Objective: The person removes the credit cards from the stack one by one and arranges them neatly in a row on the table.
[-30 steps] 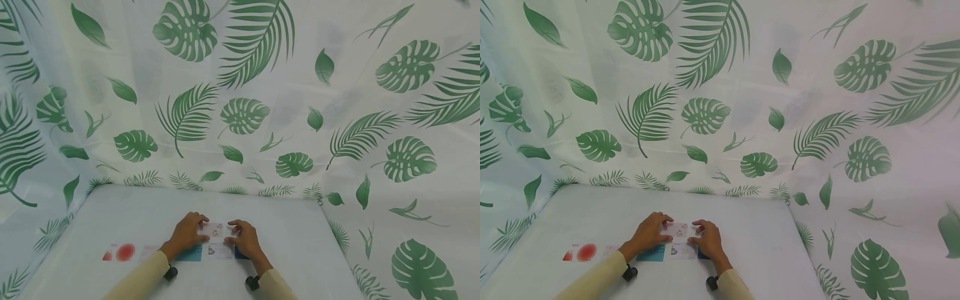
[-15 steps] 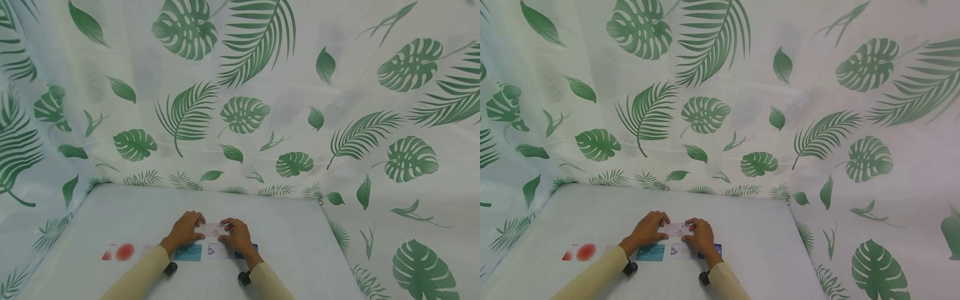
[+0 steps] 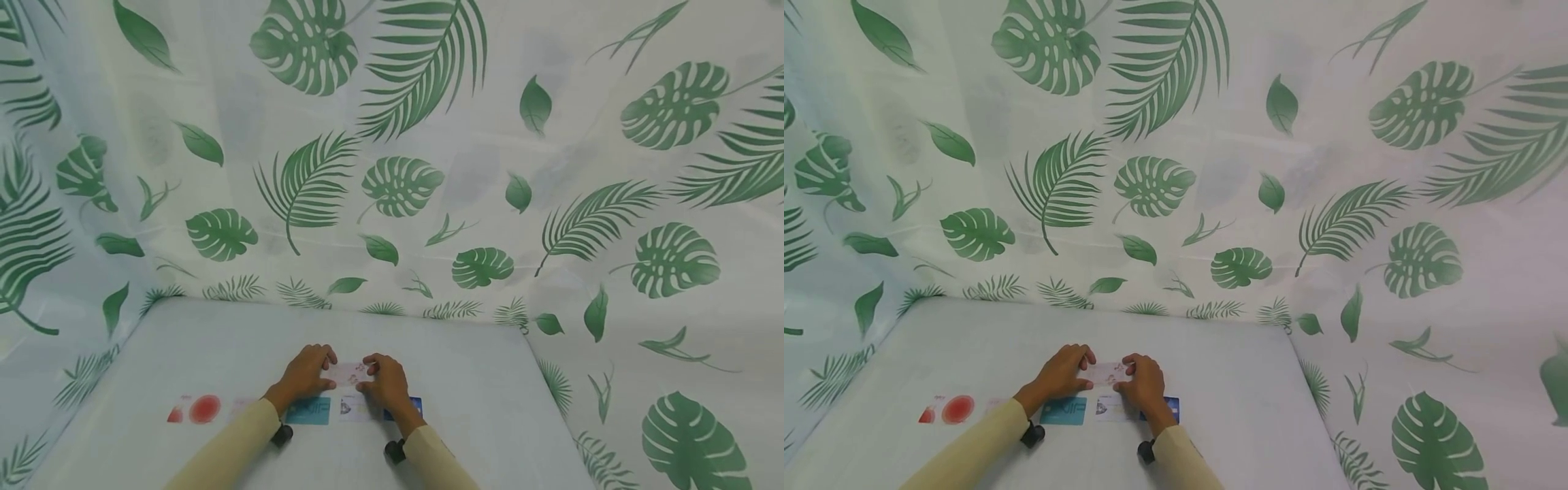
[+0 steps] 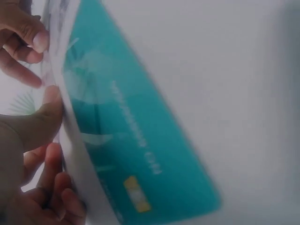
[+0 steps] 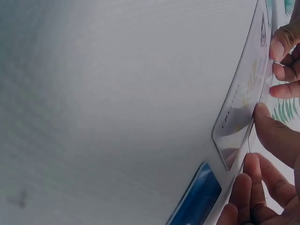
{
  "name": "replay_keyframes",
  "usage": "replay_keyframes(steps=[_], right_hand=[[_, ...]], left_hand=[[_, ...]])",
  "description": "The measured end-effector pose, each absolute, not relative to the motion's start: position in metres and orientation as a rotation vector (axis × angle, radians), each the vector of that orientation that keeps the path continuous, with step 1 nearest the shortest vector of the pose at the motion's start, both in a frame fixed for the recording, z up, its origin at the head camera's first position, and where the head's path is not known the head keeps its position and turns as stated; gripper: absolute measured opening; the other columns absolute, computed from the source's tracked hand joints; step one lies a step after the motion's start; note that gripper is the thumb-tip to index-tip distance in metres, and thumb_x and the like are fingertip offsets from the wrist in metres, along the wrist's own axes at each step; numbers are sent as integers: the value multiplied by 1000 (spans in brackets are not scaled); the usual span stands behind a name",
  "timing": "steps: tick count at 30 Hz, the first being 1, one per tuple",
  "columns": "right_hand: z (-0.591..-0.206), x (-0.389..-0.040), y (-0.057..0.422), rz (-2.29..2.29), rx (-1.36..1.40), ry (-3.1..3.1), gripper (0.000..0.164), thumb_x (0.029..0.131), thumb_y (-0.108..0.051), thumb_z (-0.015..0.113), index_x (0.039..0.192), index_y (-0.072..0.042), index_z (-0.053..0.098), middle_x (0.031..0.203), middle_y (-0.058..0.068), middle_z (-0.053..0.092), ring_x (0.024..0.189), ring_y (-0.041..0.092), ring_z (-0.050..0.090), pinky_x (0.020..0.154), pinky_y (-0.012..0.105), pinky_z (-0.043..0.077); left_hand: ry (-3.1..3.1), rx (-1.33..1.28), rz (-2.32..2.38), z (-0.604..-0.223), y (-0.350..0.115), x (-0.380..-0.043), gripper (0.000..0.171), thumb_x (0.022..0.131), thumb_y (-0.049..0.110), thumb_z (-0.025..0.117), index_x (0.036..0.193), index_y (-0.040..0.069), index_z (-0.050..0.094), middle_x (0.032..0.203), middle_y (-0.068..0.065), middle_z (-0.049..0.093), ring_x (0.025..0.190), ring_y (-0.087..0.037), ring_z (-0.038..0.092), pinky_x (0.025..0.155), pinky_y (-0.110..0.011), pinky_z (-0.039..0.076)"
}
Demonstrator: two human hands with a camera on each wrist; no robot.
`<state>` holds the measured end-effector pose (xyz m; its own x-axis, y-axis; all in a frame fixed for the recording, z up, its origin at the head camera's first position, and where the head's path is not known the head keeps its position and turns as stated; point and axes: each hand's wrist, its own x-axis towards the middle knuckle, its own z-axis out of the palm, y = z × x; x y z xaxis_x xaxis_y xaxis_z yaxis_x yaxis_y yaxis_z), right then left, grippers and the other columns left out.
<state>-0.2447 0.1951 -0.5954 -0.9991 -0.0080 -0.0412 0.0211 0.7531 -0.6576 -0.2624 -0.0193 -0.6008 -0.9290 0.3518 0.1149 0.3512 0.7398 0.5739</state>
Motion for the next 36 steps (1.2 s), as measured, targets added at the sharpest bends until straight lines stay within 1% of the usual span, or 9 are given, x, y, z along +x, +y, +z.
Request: replay_keyframes(steps=[4, 9, 13, 17, 20, 24, 26, 31, 36], right_hand=[[-596, -245, 195, -1081, 33, 2886, 46, 81, -14, 92, 123, -15, 73, 95, -1, 67, 91, 17, 57, 91, 43, 50], [-594, -244, 194, -1107, 44, 2888, 46, 81, -11, 92, 122, -17, 72, 97, -2, 68, 93, 17, 58, 94, 45, 51], [-593, -242, 194, -1139, 36, 2899, 47, 80, -8, 92, 121, -16, 72, 98, 0, 69, 90, 16, 57, 89, 41, 52], [-594, -240, 196, -1141, 31, 2924, 49, 78, -5, 92, 122, -14, 72, 100, 2, 70, 87, 15, 56, 83, 38, 49], [-593, -238, 199, -1115, 11, 2961, 53, 76, -5, 93, 125, -14, 73, 102, 3, 71, 88, 16, 55, 83, 38, 48], [-589, -236, 208, -1069, -49, 3011, 58, 74, -7, 95, 128, -15, 73, 104, 3, 70, 91, 16, 56, 84, 37, 48], [-586, -235, 213, -1064, -64, 3021, 60, 74, -8, 95, 129, -15, 73, 105, 2, 70, 92, 16, 57, 85, 36, 48], [-581, -231, 230, -1059, -60, 3030, 59, 75, -10, 95, 129, -18, 73, 104, 0, 67, 94, 16, 57, 83, 35, 48], [-576, -224, 250, -1089, -38, 3040, 57, 77, -7, 93, 130, -19, 73, 104, -1, 67, 94, 16, 56, 82, 34, 48]], left_hand=[[2915, 590, 951, -600, -19, -263, 43, 78, 18, 95, 109, 13, 65, 92, 0, 56, 88, -15, 47, 78, -36, 45], [2902, 568, 961, -598, -18, -263, 45, 79, 17, 94, 111, 13, 63, 94, -1, 57, 88, -16, 48, 80, -38, 47], [2896, 551, 975, -597, -15, -262, 46, 80, 15, 94, 113, 14, 62, 94, -1, 59, 88, -15, 49, 82, -39, 48], [2895, 541, 991, -595, -12, -258, 46, 81, 14, 93, 115, 14, 62, 95, -2, 60, 88, -15, 50, 83, -39, 49], [2891, 539, 1008, -595, -9, -258, 49, 79, 17, 94, 117, 16, 62, 96, -1, 60, 89, -15, 51, 84, -38, 49], [2892, 579, 1058, -593, -4, -258, 56, 73, 18, 98, 117, 16, 62, 97, -1, 62, 93, -16, 53, 84, -40, 49], [2891, 608, 1085, -590, 0, -257, 57, 72, 16, 99, 116, 15, 62, 98, -2, 63, 94, -17, 54, 85, -41, 50], [2892, 678, 1115, -586, 12, -255, 57, 73, 16, 98, 118, 15, 62, 98, -1, 63, 94, -16, 53, 84, -40, 50], [2898, 696, 1135, -583, 29, -252, 56, 76, 19, 97, 121, 17, 64, 100, 3, 63, 95, -14, 54, 87, -39, 52]])
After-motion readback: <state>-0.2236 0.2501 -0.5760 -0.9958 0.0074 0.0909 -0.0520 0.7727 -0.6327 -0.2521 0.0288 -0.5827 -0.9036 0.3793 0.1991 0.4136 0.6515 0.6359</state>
